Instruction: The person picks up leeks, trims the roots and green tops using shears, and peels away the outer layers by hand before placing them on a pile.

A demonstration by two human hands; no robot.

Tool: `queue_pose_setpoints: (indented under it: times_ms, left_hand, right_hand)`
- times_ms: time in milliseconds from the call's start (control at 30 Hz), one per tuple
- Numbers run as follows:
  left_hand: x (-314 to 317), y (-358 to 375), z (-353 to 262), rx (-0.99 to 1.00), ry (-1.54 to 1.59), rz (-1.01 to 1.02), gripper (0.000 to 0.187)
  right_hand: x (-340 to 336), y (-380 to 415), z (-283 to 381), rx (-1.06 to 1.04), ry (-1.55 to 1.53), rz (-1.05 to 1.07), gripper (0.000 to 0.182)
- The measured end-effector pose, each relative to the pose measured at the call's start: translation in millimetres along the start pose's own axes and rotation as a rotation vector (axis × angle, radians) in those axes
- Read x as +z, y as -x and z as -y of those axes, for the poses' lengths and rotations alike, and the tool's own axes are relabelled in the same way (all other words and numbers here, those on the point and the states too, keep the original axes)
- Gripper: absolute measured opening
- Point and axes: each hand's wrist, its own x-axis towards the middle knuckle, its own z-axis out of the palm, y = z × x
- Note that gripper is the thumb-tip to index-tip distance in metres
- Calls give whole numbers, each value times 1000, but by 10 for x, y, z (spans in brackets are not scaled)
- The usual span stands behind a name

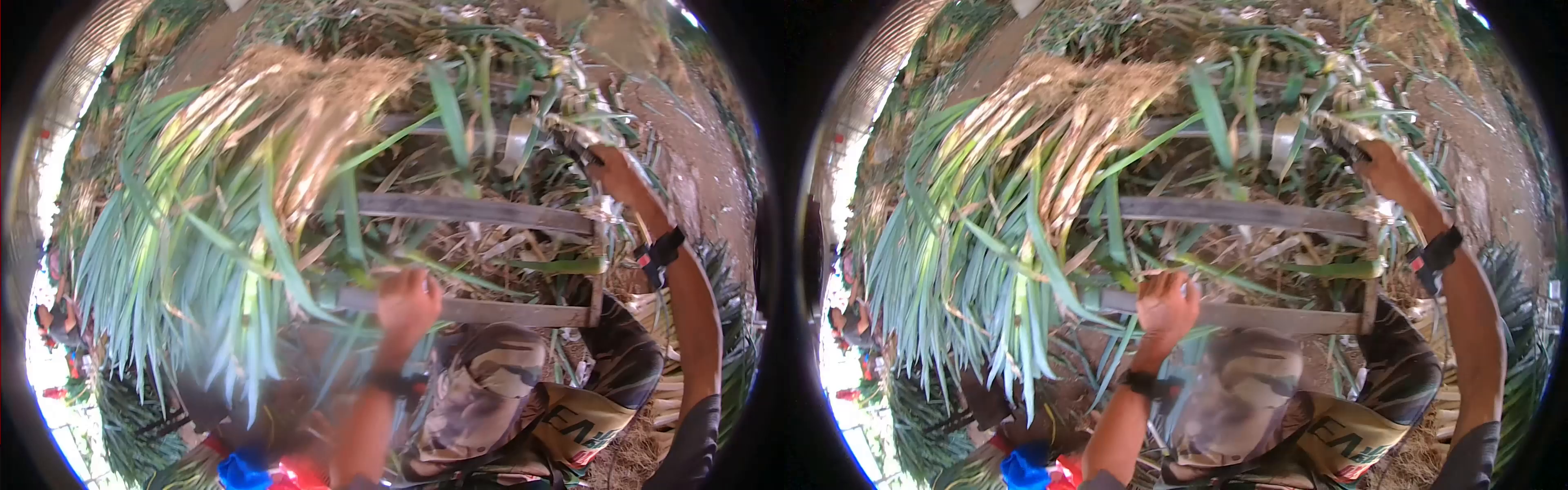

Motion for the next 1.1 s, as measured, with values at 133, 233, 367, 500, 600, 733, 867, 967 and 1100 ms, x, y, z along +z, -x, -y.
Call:
queue_pose_setpoints:
  times_ms: [133, 233, 367, 500, 600, 733, 867, 967, 1100]
  left_hand:
    - [-50, -12, -42, -48, -30, 29, 13]
    - [62, 6, 29, -77, 11, 4, 16]
    - [13, -16, 25, -89, 53, -16, 16]
    - [9, -8, 22, -115, 52, -5, 16]
    - [41, -7, 23, -117, 52, -54, 15]
    - [30, 0, 37, -145, 108, 9, 17]
    - [24, 8, 21, -156, 101, -80, 14]
    - [-4, 29, 13, -126, 83, -14, 19]
    - [39, 24, 7, -115, 16, 49, 20]
  right_hand:
    - [98, -961, 395, -52, -166, 45, 32]
    - [0, -1242, 730, -20, -94, 145, 35]
    - [-139, -1136, 776, -18, 42, 238, 40]
    - [-416, -716, 607, -23, 203, 345, 46]
    - [-577, -187, 461, -8, 269, 405, 51]
    - [-523, 896, 1064, 346, 107, 284, 54]
    - [-384, 1637, 1030, 108, -34, 234, 41]
    - [-564, 1880, 1765, 532, -246, 405, 35]
    - [-574, 2140, 1595, 346, -263, 492, 27]
